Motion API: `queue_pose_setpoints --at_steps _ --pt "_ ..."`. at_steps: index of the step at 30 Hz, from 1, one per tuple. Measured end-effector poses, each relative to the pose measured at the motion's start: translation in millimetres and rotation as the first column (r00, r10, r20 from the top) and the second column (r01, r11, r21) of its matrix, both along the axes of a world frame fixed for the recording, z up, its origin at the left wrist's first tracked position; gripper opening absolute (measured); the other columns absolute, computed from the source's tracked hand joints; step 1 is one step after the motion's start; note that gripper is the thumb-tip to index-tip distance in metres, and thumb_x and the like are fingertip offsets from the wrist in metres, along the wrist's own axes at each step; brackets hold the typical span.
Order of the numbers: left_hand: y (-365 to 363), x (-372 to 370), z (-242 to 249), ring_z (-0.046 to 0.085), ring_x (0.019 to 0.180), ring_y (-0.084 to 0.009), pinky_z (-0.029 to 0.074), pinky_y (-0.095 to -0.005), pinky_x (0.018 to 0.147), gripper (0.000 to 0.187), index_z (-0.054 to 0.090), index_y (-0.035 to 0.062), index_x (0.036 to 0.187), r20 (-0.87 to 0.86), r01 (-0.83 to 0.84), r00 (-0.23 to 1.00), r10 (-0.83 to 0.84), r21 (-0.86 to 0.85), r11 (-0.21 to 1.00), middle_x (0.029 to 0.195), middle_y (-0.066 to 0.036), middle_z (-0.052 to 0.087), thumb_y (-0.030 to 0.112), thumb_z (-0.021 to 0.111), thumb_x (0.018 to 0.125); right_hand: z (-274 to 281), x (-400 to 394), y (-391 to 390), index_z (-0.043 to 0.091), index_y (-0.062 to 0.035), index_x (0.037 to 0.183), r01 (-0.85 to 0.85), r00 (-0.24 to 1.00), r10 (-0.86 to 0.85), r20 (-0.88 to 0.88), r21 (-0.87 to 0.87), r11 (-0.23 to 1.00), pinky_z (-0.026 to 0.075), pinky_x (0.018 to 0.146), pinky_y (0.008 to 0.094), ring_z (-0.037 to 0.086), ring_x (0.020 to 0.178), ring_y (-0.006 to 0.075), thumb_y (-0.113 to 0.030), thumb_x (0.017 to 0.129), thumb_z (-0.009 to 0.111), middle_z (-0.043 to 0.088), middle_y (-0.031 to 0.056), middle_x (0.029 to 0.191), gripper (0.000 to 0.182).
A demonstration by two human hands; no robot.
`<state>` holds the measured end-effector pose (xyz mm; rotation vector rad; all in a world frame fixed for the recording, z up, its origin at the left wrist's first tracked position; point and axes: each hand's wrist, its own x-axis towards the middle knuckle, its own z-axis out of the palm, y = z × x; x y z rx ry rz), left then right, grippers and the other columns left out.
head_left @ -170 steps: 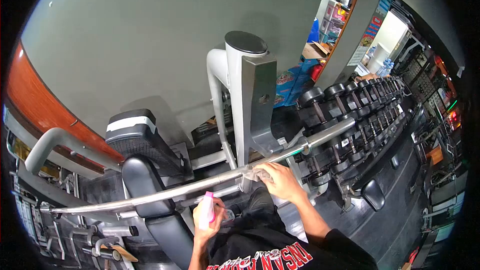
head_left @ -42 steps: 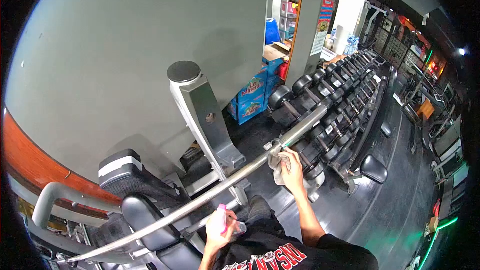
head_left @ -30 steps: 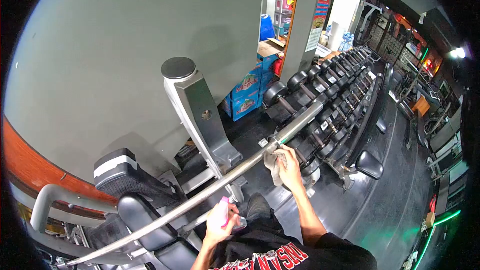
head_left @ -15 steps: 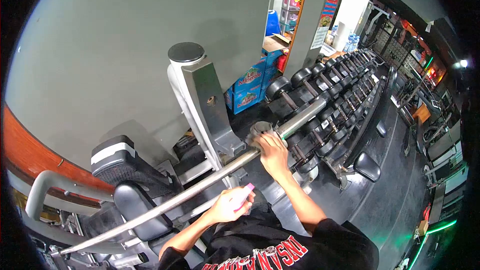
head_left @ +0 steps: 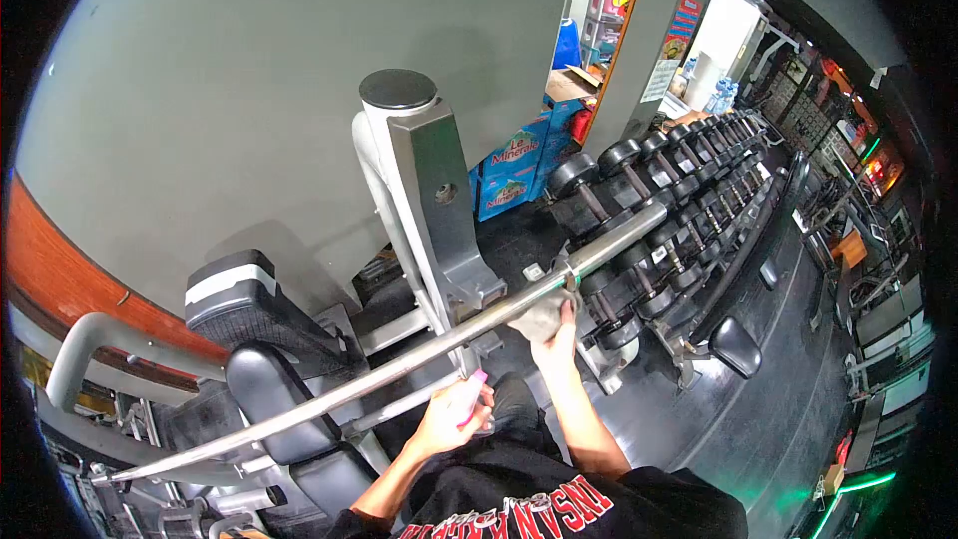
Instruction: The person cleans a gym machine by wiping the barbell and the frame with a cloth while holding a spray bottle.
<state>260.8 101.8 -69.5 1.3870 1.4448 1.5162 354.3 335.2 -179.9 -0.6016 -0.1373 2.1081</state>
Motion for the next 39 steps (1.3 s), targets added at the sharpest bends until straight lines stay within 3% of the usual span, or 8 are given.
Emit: queue_pose_setpoints --at_steps 7,14,19,22,25,31,35,39 --pt "-20 16 -2 0.063 0.065 -0.0111 0.051 -0.0246 0.063 0.025 0.056 -0.0012 0.105 0.224 -0.075 0.971 0.086 -0.057 0.996 0.084 -0.006 0.064 -0.004 0.060 0.080 104 -25 -83 0.047 -0.0102 0.131 0.095 0.908 -0.178 0.378 0.227 0.969 0.044 0.096 0.0362 0.055 0.108 0.0185 -0.018 0.092 0.060 0.057 0.0037 0.120 0.041" --pt "-37 12 17 0.064 0.064 -0.0141 0.051 -0.0277 0.066 0.025 0.057 -0.0009 0.099 0.093 -0.100 0.990 0.105 -0.064 0.993 0.083 -0.008 0.065 -0.002 0.065 0.075 80 28 -64 0.055 0.0004 0.124 -0.341 0.728 -0.111 0.676 0.497 0.798 0.042 0.092 0.0266 0.056 0.105 0.0141 -0.010 0.090 0.060 0.061 0.0070 0.115 0.036" --pt "-42 9 33 0.064 0.070 -0.0168 0.051 -0.0291 0.069 0.024 0.060 0.0001 0.093 0.043 -0.102 0.994 0.102 -0.007 0.995 0.083 -0.009 0.065 -0.002 0.069 0.071 132 17 -22 0.057 -0.0003 0.120 -0.414 0.590 -0.647 0.482 0.869 0.270 0.041 0.099 0.0367 0.056 0.114 0.0272 0.003 0.082 0.054 0.061 0.0156 0.117 0.038" --pt "-40 7 47 0.065 0.081 -0.0196 0.052 -0.0312 0.074 0.018 0.062 0.0017 0.089 0.007 -0.065 0.998 0.065 0.007 0.998 0.086 -0.009 0.065 -0.003 0.069 0.073 159 -7 3 0.065 -0.0078 0.105 -0.779 0.289 -0.944 0.158 0.612 -0.136 0.049 0.086 0.0404 0.060 0.101 0.0309 0.008 0.069 0.056 0.065 0.0116 0.103 0.040" --pt "-32 2 70 0.066 0.062 -0.0157 0.053 -0.0276 0.059 0.021 0.058 -0.0019 0.097 -0.063 0.030 0.998 -0.022 0.119 0.992 0.081 -0.009 0.065 -0.004 0.066 0.077 127 -32 13 0.065 -0.0102 0.096 -0.916 0.185 -0.950 0.251 0.394 -0.074 0.049 0.076 0.0426 0.061 0.078 0.0317 -0.005 0.073 0.059 0.063 0.0101 0.078 0.024" --pt "-11 -11 75 0.065 0.065 -0.0161 0.054 -0.0297 0.062 0.018 0.060 -0.0023 0.098 -0.092 0.239 0.969 -0.228 0.129 0.962 0.083 -0.009 0.066 0.000 0.066 0.080 173 -50 -17 0.058 -0.0123 0.112 -0.956 0.190 -0.649 0.736 0.288 0.046 0.050 0.077 0.0499 0.064 0.088 0.0399 -0.016 0.081 0.048 0.067 0.0204 0.092 0.033" --pt "-2 -9 49 0.064 0.069 -0.0153 0.052 -0.0295 0.065 0.021 0.059 -0.0015 0.105 -0.027 0.223 0.975 -0.222 0.157 0.962 0.088 -0.008 0.065 0.003 0.063 0.084 160 -36 -13 0.057 -0.0081 0.113 -0.703 0.622 -0.279 0.732 0.679 0.212 0.051 0.075 0.0429 0.066 0.086 0.0367 -0.001 0.082 0.049 0.067 0.0177 0.093 0.032" --pt "-16 -2 28 0.064 0.068 -0.0131 0.053 -0.0272 0.059 0.033 0.052 -0.0026 0.117 0.101 -0.002 0.995 -0.021 0.221 0.975 0.087 -0.009 0.064 -0.001 0.061 0.085 157 -22 2 0.060 -0.0051 0.112 -0.515 0.456 -0.835 0.308 0.857 0.035 0.048 0.087 0.0398 0.061 0.097 0.0364 0.003 0.081 0.052 0.064 0.0165 0.102 0.033"
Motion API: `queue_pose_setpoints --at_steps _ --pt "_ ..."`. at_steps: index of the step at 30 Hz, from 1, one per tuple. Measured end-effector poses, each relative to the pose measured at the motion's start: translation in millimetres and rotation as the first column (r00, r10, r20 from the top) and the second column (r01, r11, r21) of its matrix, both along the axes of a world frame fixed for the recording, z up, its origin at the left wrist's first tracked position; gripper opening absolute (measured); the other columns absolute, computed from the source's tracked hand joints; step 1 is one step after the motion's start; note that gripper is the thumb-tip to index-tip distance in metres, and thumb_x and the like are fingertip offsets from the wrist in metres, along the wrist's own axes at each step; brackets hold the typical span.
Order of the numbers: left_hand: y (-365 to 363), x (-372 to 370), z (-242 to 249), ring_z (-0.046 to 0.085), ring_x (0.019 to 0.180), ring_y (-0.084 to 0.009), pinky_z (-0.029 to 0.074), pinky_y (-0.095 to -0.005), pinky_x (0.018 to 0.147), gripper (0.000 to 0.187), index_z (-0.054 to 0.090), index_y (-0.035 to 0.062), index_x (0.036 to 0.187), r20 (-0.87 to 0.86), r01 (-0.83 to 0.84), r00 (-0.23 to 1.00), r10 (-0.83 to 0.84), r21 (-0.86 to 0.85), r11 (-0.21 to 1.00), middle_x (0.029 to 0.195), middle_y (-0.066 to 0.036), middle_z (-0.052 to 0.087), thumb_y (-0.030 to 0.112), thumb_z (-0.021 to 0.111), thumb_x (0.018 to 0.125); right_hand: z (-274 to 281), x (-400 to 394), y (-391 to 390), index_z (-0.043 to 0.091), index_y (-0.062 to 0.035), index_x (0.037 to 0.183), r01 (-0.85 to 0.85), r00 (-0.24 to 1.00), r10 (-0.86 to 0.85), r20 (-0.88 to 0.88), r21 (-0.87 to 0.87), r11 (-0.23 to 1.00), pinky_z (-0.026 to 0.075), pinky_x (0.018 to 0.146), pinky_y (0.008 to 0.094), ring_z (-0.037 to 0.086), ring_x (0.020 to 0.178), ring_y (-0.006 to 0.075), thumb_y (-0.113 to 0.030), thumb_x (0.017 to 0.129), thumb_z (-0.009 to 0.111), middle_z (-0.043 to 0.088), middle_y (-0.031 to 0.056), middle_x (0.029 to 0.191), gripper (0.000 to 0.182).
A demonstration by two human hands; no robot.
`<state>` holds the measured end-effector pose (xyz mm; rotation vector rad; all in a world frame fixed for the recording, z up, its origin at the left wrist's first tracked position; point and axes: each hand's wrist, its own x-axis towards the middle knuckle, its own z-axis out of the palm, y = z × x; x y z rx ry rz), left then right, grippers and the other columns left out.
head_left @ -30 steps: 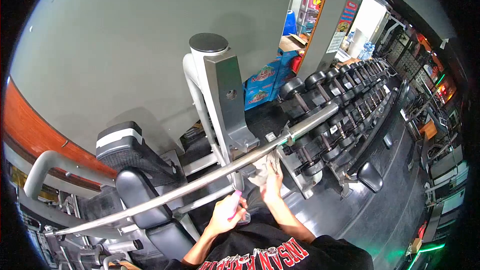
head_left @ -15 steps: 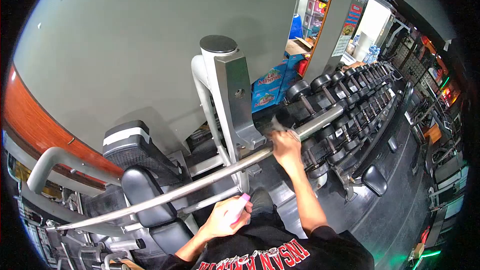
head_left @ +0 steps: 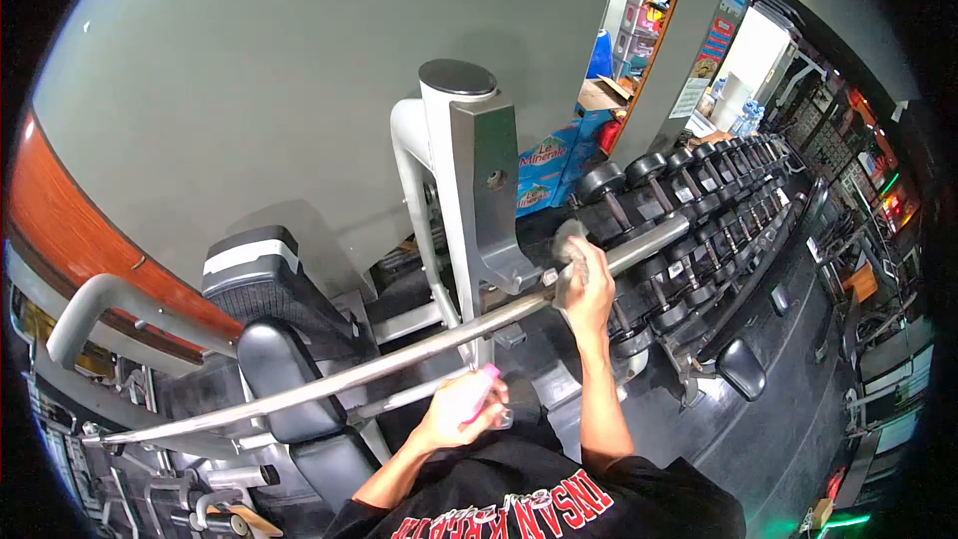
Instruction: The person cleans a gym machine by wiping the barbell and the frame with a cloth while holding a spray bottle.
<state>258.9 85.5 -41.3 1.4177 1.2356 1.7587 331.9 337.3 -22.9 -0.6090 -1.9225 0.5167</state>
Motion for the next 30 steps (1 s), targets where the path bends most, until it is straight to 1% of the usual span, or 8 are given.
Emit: queue_pose_setpoints --at_steps 6,8,12,14,15,17,23,30 --pt "-26 -1 -28 0.064 0.064 -0.0130 0.052 -0.0261 0.065 0.028 0.057 -0.0020 0.103 -0.031 -0.173 0.985 0.170 -0.187 0.967 0.078 -0.007 0.064 -0.004 0.064 0.077 -54 13 -34 0.059 -0.0029 0.105 -0.107 0.953 0.082 0.293 0.070 0.992 0.039 0.101 0.0472 0.055 0.108 0.0379 0.004 0.077 0.053 0.063 0.0164 0.104 0.029" --pt "-35 -1 -34 0.064 0.064 -0.0131 0.051 -0.0262 0.066 0.027 0.058 -0.0017 0.101 -0.035 -0.234 0.972 0.232 -0.209 0.949 0.074 -0.006 0.065 -0.003 0.065 0.075 -83 25 -50 0.058 -0.0024 0.107 -0.150 0.988 0.142 -0.057 -0.186 0.971 0.039 0.101 0.0448 0.055 0.111 0.0344 0.000 0.083 0.053 0.062 0.0155 0.110 0.025" --pt "-46 0 -31 0.064 0.060 -0.0140 0.050 -0.0263 0.066 0.024 0.059 -0.0014 0.098 -0.098 -0.329 0.944 0.315 -0.216 0.919 0.068 -0.006 0.064 -0.004 0.064 0.075 -161 41 -79 0.055 -0.0045 0.117 -0.168 0.958 -0.020 -0.287 -0.616 0.770 0.040 0.101 0.0423 0.054 0.114 0.0297 -0.007 0.090 0.054 0.059 0.0131 0.117 0.027" --pt "-51 5 -37 0.064 0.060 -0.0141 0.051 -0.0264 0.063 0.032 0.056 -0.0015 0.107 -0.073 -0.384 0.923 0.377 -0.195 0.902 0.073 -0.007 0.064 -0.004 0.064 0.075 -178 40 -93 0.051 -0.0086 0.125 -0.435 0.842 -0.252 -0.476 -0.877 0.203 0.042 0.100 0.0407 0.053 0.115 0.0265 -0.021 0.092 0.058 0.057 0.0109 0.121 0.036" --pt "-56 6 -43 0.064 0.060 -0.0132 0.052 -0.0261 0.061 0.044 0.051 -0.0005 0.119 -0.082 -0.383 0.924 0.374 -0.211 0.899 0.080 -0.008 0.064 -0.006 0.063 0.077 -186 42 -94 0.051 -0.0086 0.125 -0.436 0.847 -0.242 -0.473 -0.879 0.194 0.042 0.100 0.0407 0.053 0.115 0.0265 -0.021 0.092 0.058 0.057 0.0109 0.121 0.036" --pt "-63 4 -50 0.064 0.060 -0.0129 0.052 -0.0261 0.060 0.045 0.050 -0.0009 0.120 -0.170 -0.405 0.911 0.375 -0.203 0.892 0.083 -0.009 0.064 -0.006 0.062 0.077 -202 45 -93 0.051 -0.0123 0.126 -0.429 0.898 -0.331 -0.288 -0.735 -0.524 0.046 0.097 0.0422 0.056 0.112 0.0259 -0.033 0.090 0.061 0.059 0.0096 0.119 0.043" --pt "-72 25 -36 0.064 0.059 -0.0129 0.053 -0.0267 0.059 0.028 0.052 -0.0026 0.106 -0.109 -0.533 0.846 0.523 -0.207 0.820 0.081 -0.008 0.063 -0.007 0.060 0.080 -220 39 -94 0.052 -0.0133 0.122 -0.493 0.868 -0.180 -0.462 -0.759 -0.426 0.049 0.092 0.0468 0.060 0.105 0.0254 -0.038 0.089 0.060 0.061 0.0074 0.115 0.042" --pt "-85 62 -32 0.064 0.060 -0.0135 0.052 -0.0271 0.059 0.018 0.053 -0.0021 0.099 -0.065 -0.580 0.799 0.598 -0.346 0.738 0.078 -0.008 0.061 -0.006 0.059 0.082 -232 49 -93 0.048 -0.0107 0.127 -0.569 0.818 -0.295 -0.494 -0.616 -0.545 0.046 0.097 0.0489 0.055 0.114 0.0271 -0.038 0.093 0.054 0.057 0.0094 0.122 0.044"
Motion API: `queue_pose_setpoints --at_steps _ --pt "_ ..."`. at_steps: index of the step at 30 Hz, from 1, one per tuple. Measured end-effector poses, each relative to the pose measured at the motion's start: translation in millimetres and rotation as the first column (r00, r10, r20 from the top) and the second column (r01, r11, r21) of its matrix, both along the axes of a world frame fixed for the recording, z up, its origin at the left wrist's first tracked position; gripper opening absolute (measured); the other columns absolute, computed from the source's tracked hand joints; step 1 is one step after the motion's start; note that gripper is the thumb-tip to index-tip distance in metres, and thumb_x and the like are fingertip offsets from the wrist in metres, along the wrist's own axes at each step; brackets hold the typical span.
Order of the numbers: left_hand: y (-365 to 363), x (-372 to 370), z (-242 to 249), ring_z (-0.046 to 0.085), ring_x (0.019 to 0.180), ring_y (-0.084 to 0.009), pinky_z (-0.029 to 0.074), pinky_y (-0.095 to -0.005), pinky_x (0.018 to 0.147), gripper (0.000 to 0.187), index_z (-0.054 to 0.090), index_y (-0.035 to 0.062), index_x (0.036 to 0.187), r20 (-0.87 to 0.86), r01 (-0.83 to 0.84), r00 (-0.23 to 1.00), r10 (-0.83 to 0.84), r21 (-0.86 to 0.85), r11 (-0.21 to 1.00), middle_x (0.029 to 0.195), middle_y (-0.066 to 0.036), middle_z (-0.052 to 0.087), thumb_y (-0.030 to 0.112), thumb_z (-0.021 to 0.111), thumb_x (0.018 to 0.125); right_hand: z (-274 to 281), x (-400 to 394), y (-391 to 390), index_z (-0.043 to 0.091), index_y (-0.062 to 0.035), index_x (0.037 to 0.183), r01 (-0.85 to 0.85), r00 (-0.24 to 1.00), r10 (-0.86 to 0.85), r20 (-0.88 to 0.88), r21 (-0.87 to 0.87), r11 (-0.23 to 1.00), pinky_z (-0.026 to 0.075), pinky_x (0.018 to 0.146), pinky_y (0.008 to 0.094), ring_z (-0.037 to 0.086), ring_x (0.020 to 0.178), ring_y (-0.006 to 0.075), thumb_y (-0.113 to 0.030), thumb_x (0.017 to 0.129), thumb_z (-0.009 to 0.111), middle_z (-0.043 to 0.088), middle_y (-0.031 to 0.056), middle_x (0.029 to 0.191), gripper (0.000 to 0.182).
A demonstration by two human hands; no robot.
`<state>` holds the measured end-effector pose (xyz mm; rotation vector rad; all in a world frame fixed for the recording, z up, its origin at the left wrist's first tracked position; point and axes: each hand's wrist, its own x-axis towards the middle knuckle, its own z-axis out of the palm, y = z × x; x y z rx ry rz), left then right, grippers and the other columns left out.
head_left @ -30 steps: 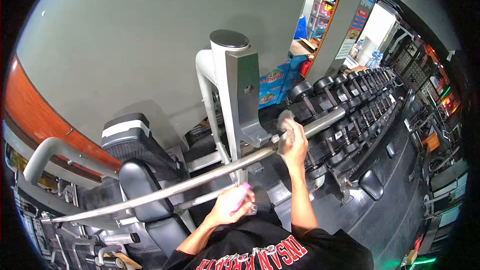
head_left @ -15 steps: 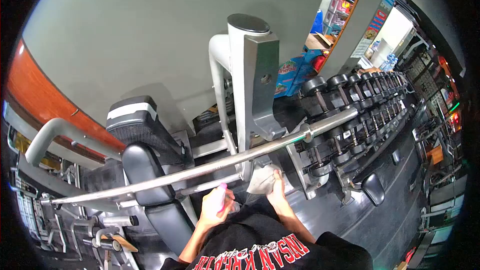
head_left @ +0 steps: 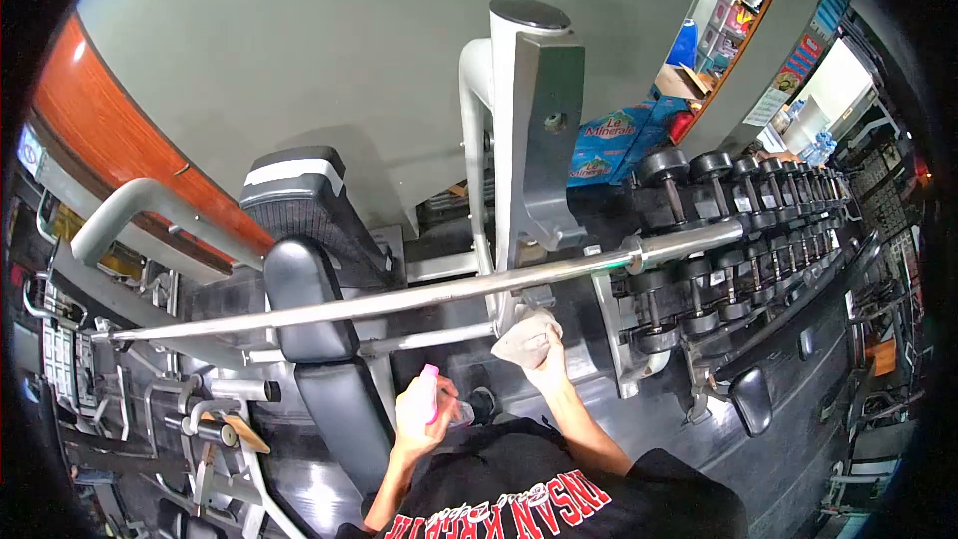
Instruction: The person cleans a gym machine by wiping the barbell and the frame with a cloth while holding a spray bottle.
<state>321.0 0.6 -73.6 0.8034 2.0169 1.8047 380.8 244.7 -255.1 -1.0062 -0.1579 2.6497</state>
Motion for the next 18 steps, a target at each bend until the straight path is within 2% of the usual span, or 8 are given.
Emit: queue_pose_setpoints --at_steps 3,8,10,12,13,15,17,18 --pt "-4 23 -5 0.064 0.061 -0.0141 0.052 -0.0272 0.057 0.017 0.053 -0.0019 0.098 0.115 -0.021 0.993 0.016 0.042 0.999 0.080 -0.008 0.061 -0.007 0.058 0.083 1 14 -8 0.045 -0.0106 0.132 -0.026 0.999 0.026 -0.040 0.007 1.000 0.044 0.100 0.0496 0.053 0.118 0.0285 -0.039 0.094 0.052 0.054 0.0106 0.128 0.048" --pt "-13 62 -9 0.064 0.062 -0.0141 0.052 -0.0268 0.057 0.016 0.053 -0.0020 0.097 0.108 -0.020 0.994 0.021 -0.007 1.000 0.080 -0.008 0.061 -0.007 0.058 0.083 0 23 -17 0.041 -0.0121 0.135 0.042 0.995 -0.036 -0.088 0.067 0.997 0.044 0.100 0.0487 0.051 0.120 0.0270 -0.038 0.095 0.051 0.051 0.0099 0.131 0.049" --pt "-18 79 -9 0.064 0.062 -0.0143 0.052 -0.0265 0.057 0.015 0.053 -0.0019 0.097 0.168 -0.017 0.986 0.018 -0.004 1.000 0.080 -0.009 0.061 -0.007 0.059 0.083 -12 19 -14 0.043 -0.0124 0.133 0.062 0.988 -0.043 -0.147 0.129 0.990 0.048 0.096 0.0426 0.053 0.116 0.0236 -0.028 0.094 0.056 0.052 0.0088 0.127 0.044" --pt "-22 93 -13 0.064 0.062 -0.0143 0.052 -0.0260 0.057 0.014 0.054 -0.0018 0.095 0.189 -0.016 0.982 0.011 0.022 1.000 0.078 -0.009 0.061 -0.006 0.059 0.083 -23 8 -13 0.044 -0.0123 0.133 0.088 0.993 -0.057 -0.101 0.330 0.940 0.050 0.090 0.0371 0.054 0.110 0.0185 -0.019 0.093 0.059 0.054 0.0063 0.123 0.044" --pt "-24 101 -13 0.064 0.061 -0.0140 0.052 -0.0258 0.057 0.013 0.054 -0.0017 0.095 0.180 -0.004 0.984 0.002 0.007 1.000 0.076 -0.008 0.062 -0.006 0.060 0.083 -14 3 -16 0.044 -0.0123 0.133 0.085 0.994 -0.058 -0.091 0.323 0.943 0.050 0.090 0.0371 0.054 0.110 0.0185 -0.019 0.093 0.059 0.054 0.0063 0.123 0.044" --pt "-27 110 -13 0.064 0.061 -0.0136 0.052 -0.0256 0.056 0.012 0.055 -0.0013 0.093 0.158 0.014 0.987 -0.009 -0.030 0.999 0.073 -0.008 0.062 -0.005 0.060 0.083 8 -15 -21 0.045 -0.0115 0.134 0.116 0.970 -0.226 0.089 0.650 0.751 0.051 0.084 0.0326 0.056 0.101 0.0142 -0.012 0.092 0.059 0.057 0.0040 0.115 0.044" --pt "-29 121 -14 0.065 0.061 -0.0134 0.052 -0.0257 0.057 0.011 0.055 -0.0009 0.094 0.173 -0.019 0.985 0.025 -0.039 0.999 0.071 -0.008 0.062 -0.004 0.059 0.083 34 -27 -21 0.044 -0.0106 0.135 0.063 0.964 -0.230 0.134 0.723 0.688 0.050 0.084 0.0309 0.056 0.099 0.0136 -0.011 0.092 0.058 0.058 0.0039 0.113 0.045" --pt "-32 121 -11 0.065 0.061 -0.0133 0.052 -0.0257 0.057 0.011 0.055 -0.0009 0.094 0.055 0.010 0.998 -0.002 -0.135 0.991 0.071 -0.007 0.062 -0.004 0.059 0.084 45 -33 -22 0.043 -0.0097 0.137 0.001 0.954 -0.237 0.184 0.789 0.615 0.050 0.085 0.0291 0.057 0.098 0.0130 -0.010 0.093 0.058 0.059 0.0038 0.110 0.047"
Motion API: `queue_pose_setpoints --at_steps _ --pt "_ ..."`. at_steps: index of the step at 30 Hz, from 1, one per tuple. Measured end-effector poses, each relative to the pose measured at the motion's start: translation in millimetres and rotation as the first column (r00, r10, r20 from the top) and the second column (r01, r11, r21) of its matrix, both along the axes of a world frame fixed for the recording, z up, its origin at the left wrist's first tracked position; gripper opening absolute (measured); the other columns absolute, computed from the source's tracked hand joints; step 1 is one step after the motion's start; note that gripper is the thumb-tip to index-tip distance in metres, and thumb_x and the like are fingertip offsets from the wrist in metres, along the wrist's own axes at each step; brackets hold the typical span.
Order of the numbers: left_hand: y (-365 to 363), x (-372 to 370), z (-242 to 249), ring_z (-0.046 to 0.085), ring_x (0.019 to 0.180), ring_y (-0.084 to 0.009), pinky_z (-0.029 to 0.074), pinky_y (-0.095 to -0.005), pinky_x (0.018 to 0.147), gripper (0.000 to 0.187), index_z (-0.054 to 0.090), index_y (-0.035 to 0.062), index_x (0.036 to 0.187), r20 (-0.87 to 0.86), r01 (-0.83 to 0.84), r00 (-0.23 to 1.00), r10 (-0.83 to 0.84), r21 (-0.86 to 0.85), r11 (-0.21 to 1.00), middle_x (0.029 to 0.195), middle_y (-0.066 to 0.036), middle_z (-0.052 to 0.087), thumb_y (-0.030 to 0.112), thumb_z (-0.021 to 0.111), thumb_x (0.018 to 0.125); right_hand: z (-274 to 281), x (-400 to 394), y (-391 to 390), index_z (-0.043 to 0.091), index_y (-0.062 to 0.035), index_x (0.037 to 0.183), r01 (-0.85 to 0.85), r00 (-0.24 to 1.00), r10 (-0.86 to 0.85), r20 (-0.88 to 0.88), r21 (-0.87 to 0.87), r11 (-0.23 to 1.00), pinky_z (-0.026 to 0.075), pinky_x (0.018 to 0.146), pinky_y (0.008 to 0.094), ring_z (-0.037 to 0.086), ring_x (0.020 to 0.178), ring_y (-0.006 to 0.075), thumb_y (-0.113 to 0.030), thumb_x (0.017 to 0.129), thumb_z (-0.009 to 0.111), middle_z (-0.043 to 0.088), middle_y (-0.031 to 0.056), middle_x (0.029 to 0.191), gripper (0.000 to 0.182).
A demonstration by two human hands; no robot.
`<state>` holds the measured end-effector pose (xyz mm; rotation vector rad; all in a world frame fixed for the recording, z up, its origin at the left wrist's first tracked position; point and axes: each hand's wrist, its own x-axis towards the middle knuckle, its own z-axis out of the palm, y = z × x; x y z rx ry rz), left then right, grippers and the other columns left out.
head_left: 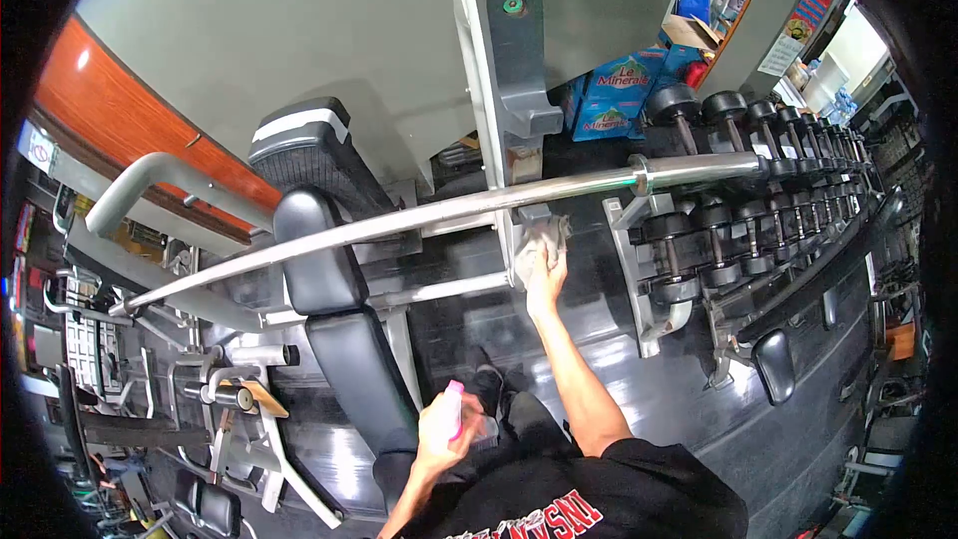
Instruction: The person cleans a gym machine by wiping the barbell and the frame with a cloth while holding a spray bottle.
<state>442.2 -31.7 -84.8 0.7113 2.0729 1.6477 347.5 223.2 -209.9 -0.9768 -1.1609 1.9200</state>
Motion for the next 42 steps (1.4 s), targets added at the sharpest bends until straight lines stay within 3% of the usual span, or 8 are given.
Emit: queue_pose_setpoints --at_steps 2,4,12,20,26,36,38,42 --pt "-3 5 -8 0.065 0.062 -0.0130 0.052 -0.0257 0.057 0.012 0.055 -0.0009 0.094 0.084 -0.028 0.996 0.021 0.080 0.996 0.072 -0.007 0.062 -0.004 0.060 0.084 -11 -14 -1 0.043 -0.0065 0.137 0.022 0.999 -0.014 -0.046 0.164 0.986 0.048 0.090 0.0341 0.060 0.099 0.0231 -0.005 0.090 0.057 0.063 0.0117 0.109 0.049" --pt "-2 6 -6 0.065 0.062 -0.0131 0.052 -0.0259 0.057 0.011 0.055 -0.0010 0.095 0.107 -0.056 0.993 0.051 0.052 0.997 0.072 -0.008 0.062 -0.003 0.059 0.085 -73 -36 1 0.045 -0.0066 0.136 0.031 0.955 -0.280 0.102 0.901 0.433 0.046 0.094 0.0410 0.058 0.106 0.0354 0.001 0.083 0.057 0.060 0.0209 0.116 0.055" --pt "-13 -20 -13 0.066 0.060 -0.0166 0.053 -0.0268 0.056 0.013 0.055 -0.0025 0.094 0.002 -0.038 0.999 0.038 -0.057 0.998 0.072 -0.010 0.063 -0.005 0.061 0.083 -190 -6 -24 0.059 -0.0173 0.125 -0.354 0.845 -0.020 0.535 0.587 0.728 0.044 0.097 0.0377 0.053 0.115 0.0384 0.010 0.069 0.053 0.054 0.0230 0.122 0.063" --pt "-33 -36 -37 0.067 0.062 -0.0165 0.055 -0.0275 0.056 0.018 0.053 -0.0038 0.098 0.048 -0.028 0.999 0.024 0.091 0.995 0.075 -0.010 0.064 -0.006 0.061 0.082 -180 3 -23 0.044 -0.0026 0.136 0.115 0.951 -0.127 0.282 0.057 0.992 0.047 0.087 0.0306 0.057 0.108 0.0184 -0.008 0.093 0.055 0.059 0.0115 0.123 0.045" --pt "-50 -44 -52 0.068 0.063 -0.0188 0.054 -0.0282 0.058 0.018 0.051 -0.0041 0.095 0.082 0.074 0.994 -0.074 0.001 0.997 0.072 -0.012 0.063 -0.010 0.055 0.079 -116 -46 -13 0.045 -0.0114 0.139 -0.046 0.930 -0.341 0.139 0.962 0.267 0.041 0.098 0.0443 0.057 0.111 0.0355 0.004 0.072 0.062 0.058 0.0214 0.123 0.071" --pt "-82 -53 -78 0.067 0.061 -0.0165 0.054 -0.0260 0.055 0.020 0.054 -0.0042 0.097 0.058 0.064 0.996 -0.066 0.027 0.998 0.075 -0.010 0.064 -0.007 0.062 0.079 -268 -18 -55 0.047 -0.0207 0.138 -0.229 0.804 -0.164 0.572 0.552 0.802 0.044 0.088 0.0421 0.058 0.099 0.0372 0.000 0.075 0.062 0.063 0.0216 0.100 0.068" --pt "-82 -55 -78 0.067 0.061 -0.0164 0.054 -0.0261 0.055 0.020 0.054 -0.0040 0.098 0.050 0.075 0.996 -0.077 0.035 0.997 0.075 -0.010 0.064 -0.007 0.062 0.080 -297 -22 -57 0.051 -0.0196 0.133 0.207 0.832 -0.437 0.342 0.541 0.815 0.044 0.091 0.0388 0.059 0.103 0.0312 -0.011 0.087 0.060 0.063 0.0180 0.104 0.048" --pt "-86 -54 -84 0.067 0.061 -0.0152 0.054 -0.0268 0.056 0.022 0.054 -0.0030 0.100 -0.034 0.112 0.993 -0.112 -0.003 0.994 0.076 -0.010 0.065 -0.008 0.062 0.080 -279 -37 -32 0.043 -0.0211 0.136 0.426 0.862 -0.505 0.039 -0.595 0.681 0.044 0.094 0.0481 0.054 0.114 0.0273 -0.025 0.095 0.054 0.052 0.0061 0.133 0.042"
